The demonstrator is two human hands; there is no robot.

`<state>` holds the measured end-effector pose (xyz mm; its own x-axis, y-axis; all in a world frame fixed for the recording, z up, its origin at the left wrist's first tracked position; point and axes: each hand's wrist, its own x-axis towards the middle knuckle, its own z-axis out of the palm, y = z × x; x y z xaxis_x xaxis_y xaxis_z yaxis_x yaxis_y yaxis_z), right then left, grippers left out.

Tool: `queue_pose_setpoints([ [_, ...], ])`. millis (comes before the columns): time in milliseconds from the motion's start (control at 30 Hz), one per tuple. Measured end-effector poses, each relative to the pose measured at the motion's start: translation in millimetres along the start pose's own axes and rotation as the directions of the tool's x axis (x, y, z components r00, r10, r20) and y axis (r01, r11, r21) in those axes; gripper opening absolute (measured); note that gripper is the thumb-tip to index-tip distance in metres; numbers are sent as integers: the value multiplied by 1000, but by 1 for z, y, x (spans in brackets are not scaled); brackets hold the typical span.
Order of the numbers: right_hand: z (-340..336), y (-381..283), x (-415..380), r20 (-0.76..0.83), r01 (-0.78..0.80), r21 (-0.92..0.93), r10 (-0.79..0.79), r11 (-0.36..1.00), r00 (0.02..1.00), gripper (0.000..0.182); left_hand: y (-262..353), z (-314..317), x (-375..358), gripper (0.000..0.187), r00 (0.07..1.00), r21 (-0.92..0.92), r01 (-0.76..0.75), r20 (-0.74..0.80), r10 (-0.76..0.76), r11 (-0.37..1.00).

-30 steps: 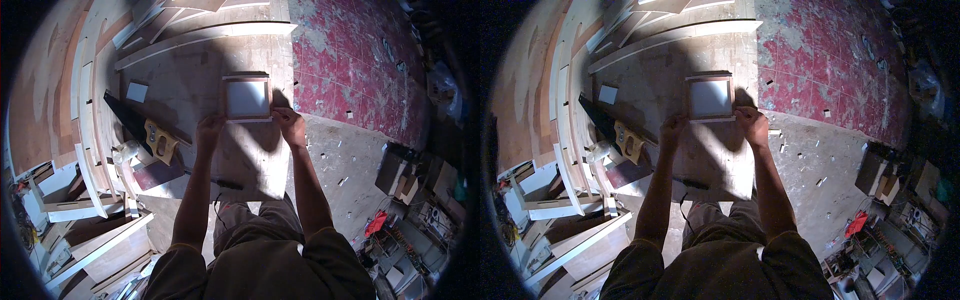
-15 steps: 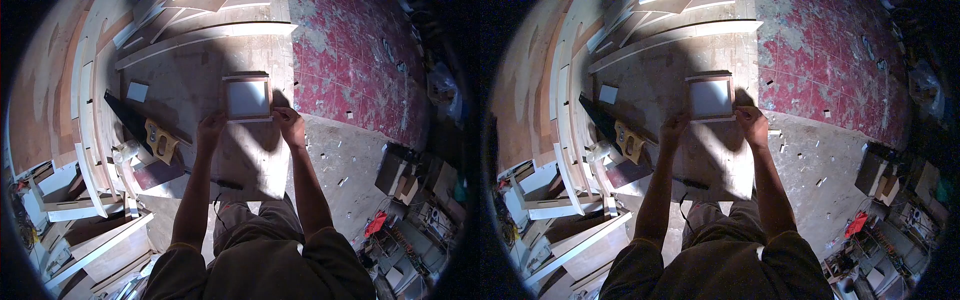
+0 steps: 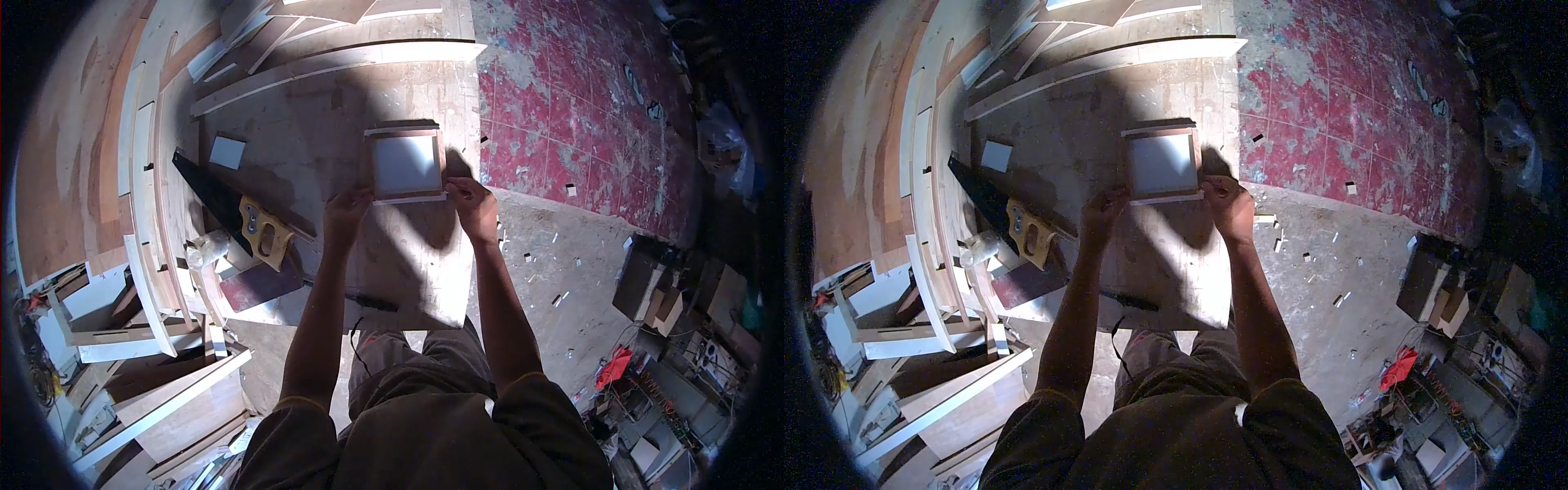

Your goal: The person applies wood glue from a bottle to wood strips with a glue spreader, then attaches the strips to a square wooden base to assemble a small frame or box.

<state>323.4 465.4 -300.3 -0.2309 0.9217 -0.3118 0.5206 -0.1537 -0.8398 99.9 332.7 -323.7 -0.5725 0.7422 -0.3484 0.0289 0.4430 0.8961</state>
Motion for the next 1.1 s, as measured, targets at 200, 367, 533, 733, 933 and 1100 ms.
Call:
queue_pose_setpoints([
  [200, 1, 2, 0, 8, -6, 15, 5, 1000, 1000, 28, 6, 1, -3, 27, 999, -33, 33, -8, -33, 999],
  [367, -3, -1, 1, 0, -26, 9, 26, 1000, 1000, 28, 22, -4, -8, 28, 996, 31, 84, -24, -83, 996],
  [533, 0, 6, 10, -39, -17, 115, 22, 993, 999, 30, 27, -3, -2, 33, 985, 44, 142, -100, -137, 989],
  [733, 2, -7, 16, 6, -62, 125, 62, 990, 998, 32, -2, 11, 25, 35, 986, -103, 50, -152, -65, 993],
  [933, 4, -4, 18, 18, -25, 67, 24, 997, 1000, 31, 13, 17, 22, 29, 968, -153, 194, -130, -214, 969],
  [1100, 8, 6, 21, -20, 24, 155, -21, 988, 1000, 27, 21, 20, 19, 28, 978, -201, 136, -129, -164, 970],
])
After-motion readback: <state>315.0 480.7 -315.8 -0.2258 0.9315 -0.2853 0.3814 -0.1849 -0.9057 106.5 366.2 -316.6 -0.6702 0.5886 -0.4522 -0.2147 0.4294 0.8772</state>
